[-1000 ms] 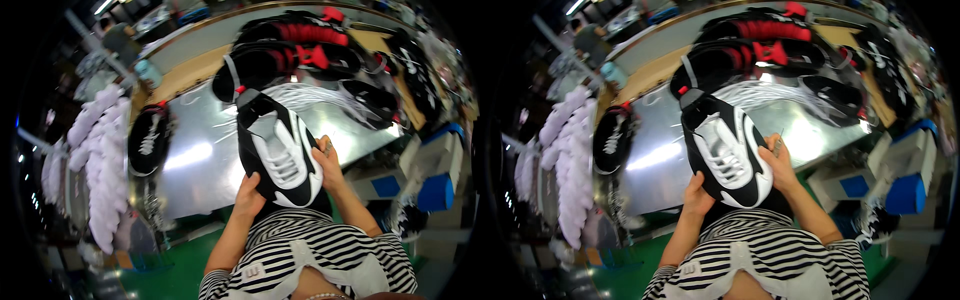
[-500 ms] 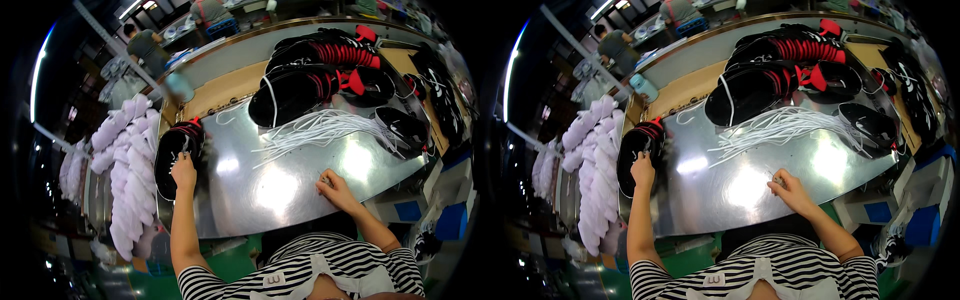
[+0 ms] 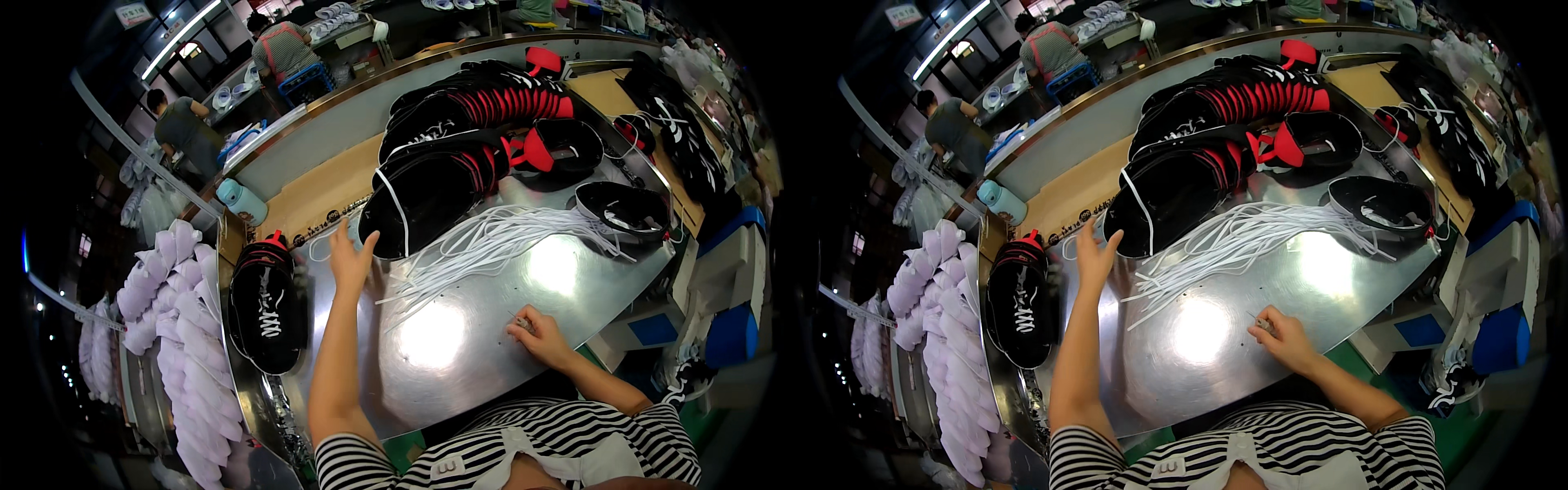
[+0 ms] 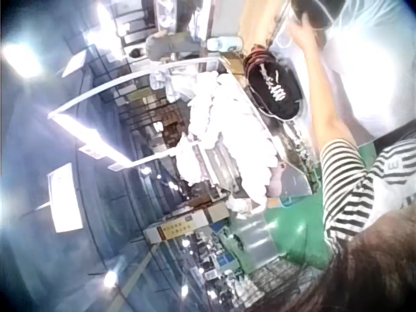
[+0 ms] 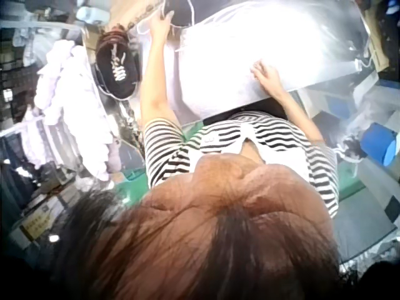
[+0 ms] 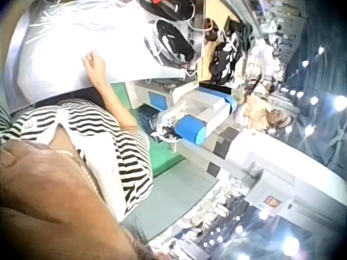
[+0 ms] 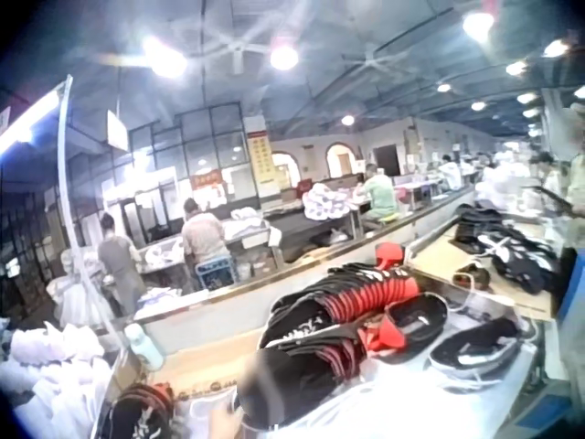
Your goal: The person threads white laces through the eyelets of black and white sneakers, pulling the laces tight and smoothing the tongue of each shoe.
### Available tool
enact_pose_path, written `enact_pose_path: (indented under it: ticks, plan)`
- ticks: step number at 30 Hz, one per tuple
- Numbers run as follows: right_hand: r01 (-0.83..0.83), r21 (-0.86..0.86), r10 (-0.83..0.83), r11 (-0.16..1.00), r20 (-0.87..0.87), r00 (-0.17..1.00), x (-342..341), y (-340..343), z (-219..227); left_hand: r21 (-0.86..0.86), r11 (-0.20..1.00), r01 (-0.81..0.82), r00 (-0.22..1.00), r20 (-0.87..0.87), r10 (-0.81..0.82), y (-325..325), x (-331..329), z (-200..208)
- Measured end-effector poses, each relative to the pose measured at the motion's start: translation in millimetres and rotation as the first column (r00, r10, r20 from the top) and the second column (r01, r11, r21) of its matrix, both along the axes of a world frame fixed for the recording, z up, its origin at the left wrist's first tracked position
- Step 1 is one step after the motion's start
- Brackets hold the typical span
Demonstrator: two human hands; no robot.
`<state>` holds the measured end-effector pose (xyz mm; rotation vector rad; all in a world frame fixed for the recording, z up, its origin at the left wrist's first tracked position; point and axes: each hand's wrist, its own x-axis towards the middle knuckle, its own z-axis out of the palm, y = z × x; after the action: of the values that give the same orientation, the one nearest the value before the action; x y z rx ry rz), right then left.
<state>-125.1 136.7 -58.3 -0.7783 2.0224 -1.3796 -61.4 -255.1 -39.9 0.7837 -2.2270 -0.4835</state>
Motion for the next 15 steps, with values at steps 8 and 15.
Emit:
enact_pose_path:
  ticks: [8,15]
  plan:
    - [-0.075,-0.097,0.064,0.992,-0.114,0.991,-1.5,7.2,-19.9,-0.186,0.982,-0.033,0.886,-0.461,-0.057,46.1,65.5,145.4]
    - [0.116,-0.313,-0.028,0.943,0.273,0.961,-6.4,12.2,-25.2,-0.382,0.891,0.246,0.946,0.294,-0.135,283.1,104.1,101.2]
